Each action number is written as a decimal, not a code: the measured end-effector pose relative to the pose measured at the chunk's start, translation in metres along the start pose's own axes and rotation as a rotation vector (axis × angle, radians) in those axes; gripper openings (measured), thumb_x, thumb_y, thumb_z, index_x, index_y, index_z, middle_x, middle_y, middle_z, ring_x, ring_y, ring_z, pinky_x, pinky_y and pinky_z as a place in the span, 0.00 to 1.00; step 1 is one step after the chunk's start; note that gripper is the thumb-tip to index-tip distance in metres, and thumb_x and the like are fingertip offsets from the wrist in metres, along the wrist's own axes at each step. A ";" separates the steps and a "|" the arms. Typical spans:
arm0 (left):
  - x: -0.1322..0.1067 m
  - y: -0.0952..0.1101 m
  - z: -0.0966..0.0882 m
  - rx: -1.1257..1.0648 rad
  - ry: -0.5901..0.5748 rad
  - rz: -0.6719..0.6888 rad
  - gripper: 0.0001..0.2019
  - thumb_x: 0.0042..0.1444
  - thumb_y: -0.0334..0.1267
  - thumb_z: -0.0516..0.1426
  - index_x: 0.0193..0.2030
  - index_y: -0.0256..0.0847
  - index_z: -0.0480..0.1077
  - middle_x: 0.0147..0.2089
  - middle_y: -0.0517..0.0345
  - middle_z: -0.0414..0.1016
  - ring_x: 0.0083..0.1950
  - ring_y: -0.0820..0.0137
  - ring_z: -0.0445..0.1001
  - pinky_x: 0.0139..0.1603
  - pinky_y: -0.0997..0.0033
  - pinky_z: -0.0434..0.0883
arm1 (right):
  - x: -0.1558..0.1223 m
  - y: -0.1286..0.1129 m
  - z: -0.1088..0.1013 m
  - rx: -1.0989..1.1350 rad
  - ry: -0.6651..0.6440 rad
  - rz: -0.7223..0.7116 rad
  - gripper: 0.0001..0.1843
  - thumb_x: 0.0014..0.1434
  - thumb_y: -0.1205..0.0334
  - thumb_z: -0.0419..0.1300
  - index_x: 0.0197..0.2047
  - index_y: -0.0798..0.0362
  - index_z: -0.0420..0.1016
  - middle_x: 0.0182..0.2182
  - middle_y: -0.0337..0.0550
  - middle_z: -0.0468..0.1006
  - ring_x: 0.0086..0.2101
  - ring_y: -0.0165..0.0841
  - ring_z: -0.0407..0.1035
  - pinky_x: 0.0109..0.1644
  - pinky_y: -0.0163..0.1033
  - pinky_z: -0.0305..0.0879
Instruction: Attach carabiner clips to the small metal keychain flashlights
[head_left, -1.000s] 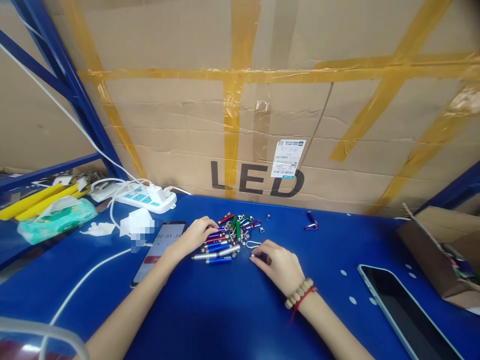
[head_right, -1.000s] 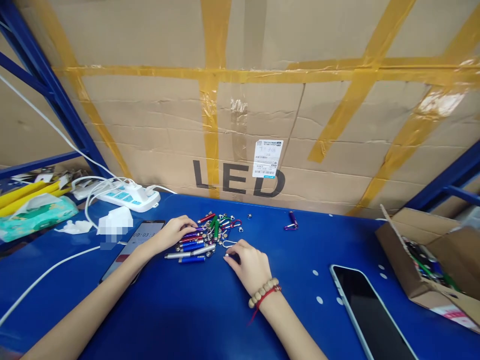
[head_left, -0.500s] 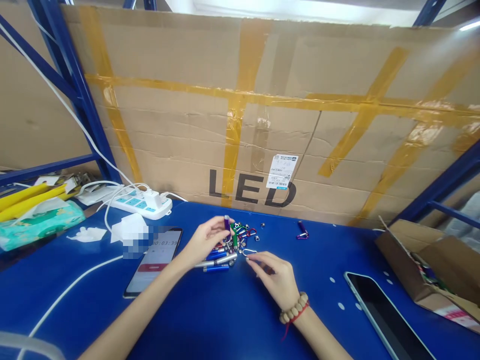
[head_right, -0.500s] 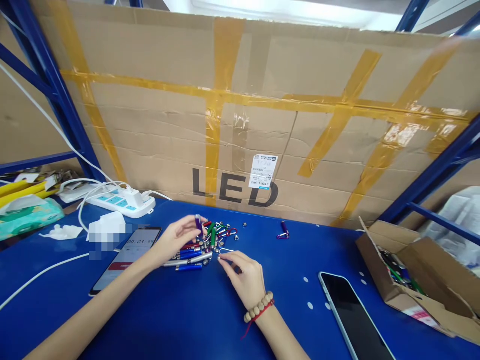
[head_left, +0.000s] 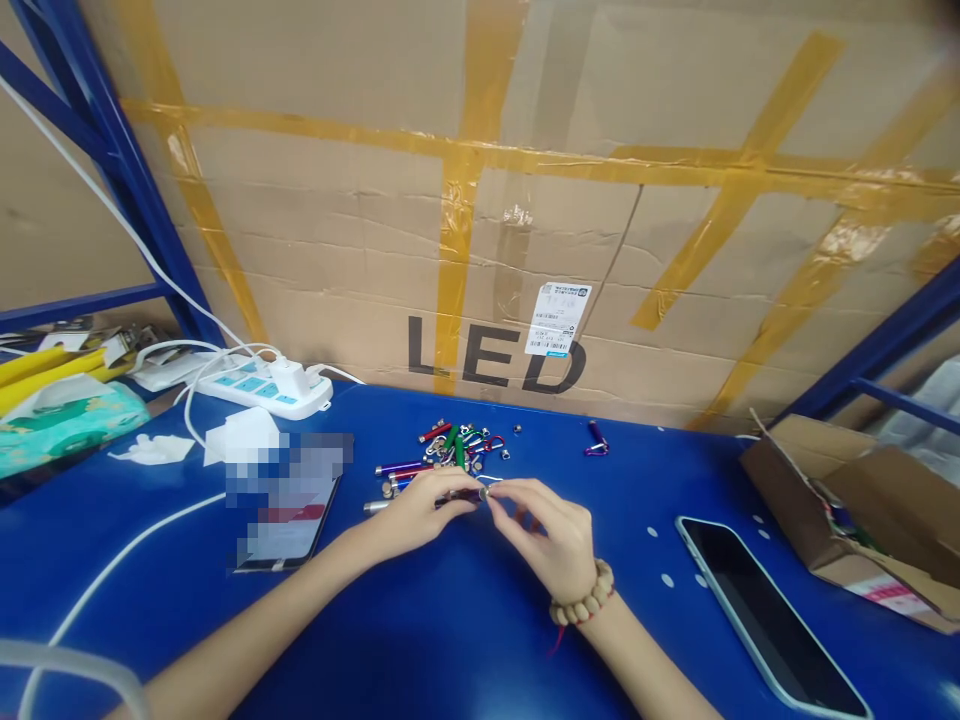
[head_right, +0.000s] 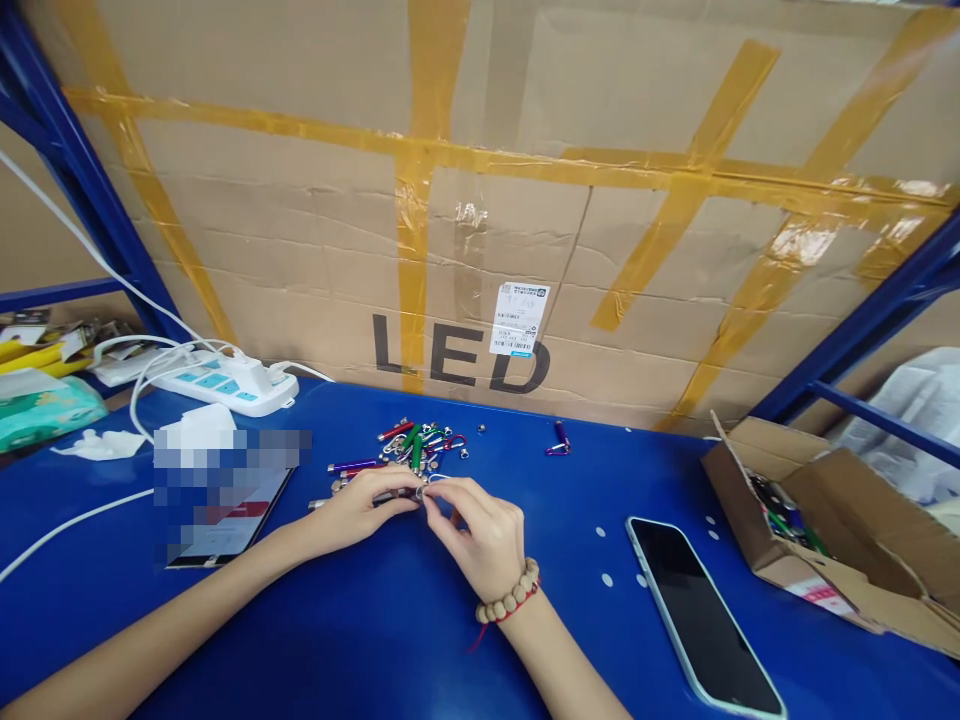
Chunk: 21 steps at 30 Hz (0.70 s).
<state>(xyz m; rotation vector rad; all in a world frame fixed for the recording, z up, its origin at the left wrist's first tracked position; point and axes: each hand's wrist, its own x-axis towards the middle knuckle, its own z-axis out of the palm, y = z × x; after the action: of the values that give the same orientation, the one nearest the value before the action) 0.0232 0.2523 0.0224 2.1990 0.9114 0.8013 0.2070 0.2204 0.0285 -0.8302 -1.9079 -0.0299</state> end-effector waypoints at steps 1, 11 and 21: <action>0.000 0.000 0.000 0.013 0.009 0.000 0.09 0.58 0.33 0.53 0.43 0.41 0.72 0.42 0.57 0.75 0.44 0.69 0.71 0.49 0.71 0.66 | 0.000 0.001 0.000 0.001 -0.004 0.003 0.05 0.57 0.66 0.58 0.34 0.53 0.75 0.31 0.39 0.78 0.19 0.20 0.65 0.23 0.25 0.65; -0.004 -0.003 0.002 0.043 0.074 -0.023 0.09 0.58 0.32 0.53 0.43 0.41 0.72 0.41 0.56 0.74 0.43 0.69 0.70 0.47 0.71 0.67 | -0.001 -0.001 0.003 0.016 -0.096 0.044 0.08 0.59 0.64 0.55 0.37 0.53 0.76 0.37 0.41 0.77 0.24 0.21 0.70 0.24 0.24 0.66; -0.006 -0.001 0.002 0.102 0.095 -0.005 0.09 0.59 0.31 0.51 0.42 0.41 0.71 0.42 0.55 0.73 0.45 0.68 0.69 0.50 0.66 0.65 | -0.001 0.003 0.005 -0.124 -0.146 -0.034 0.11 0.62 0.62 0.52 0.35 0.53 0.75 0.39 0.41 0.77 0.23 0.19 0.69 0.26 0.24 0.65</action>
<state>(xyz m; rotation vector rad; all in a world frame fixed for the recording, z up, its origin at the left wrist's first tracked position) 0.0210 0.2482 0.0187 2.2610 1.0246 0.8804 0.2046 0.2245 0.0242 -0.9039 -2.0737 -0.1114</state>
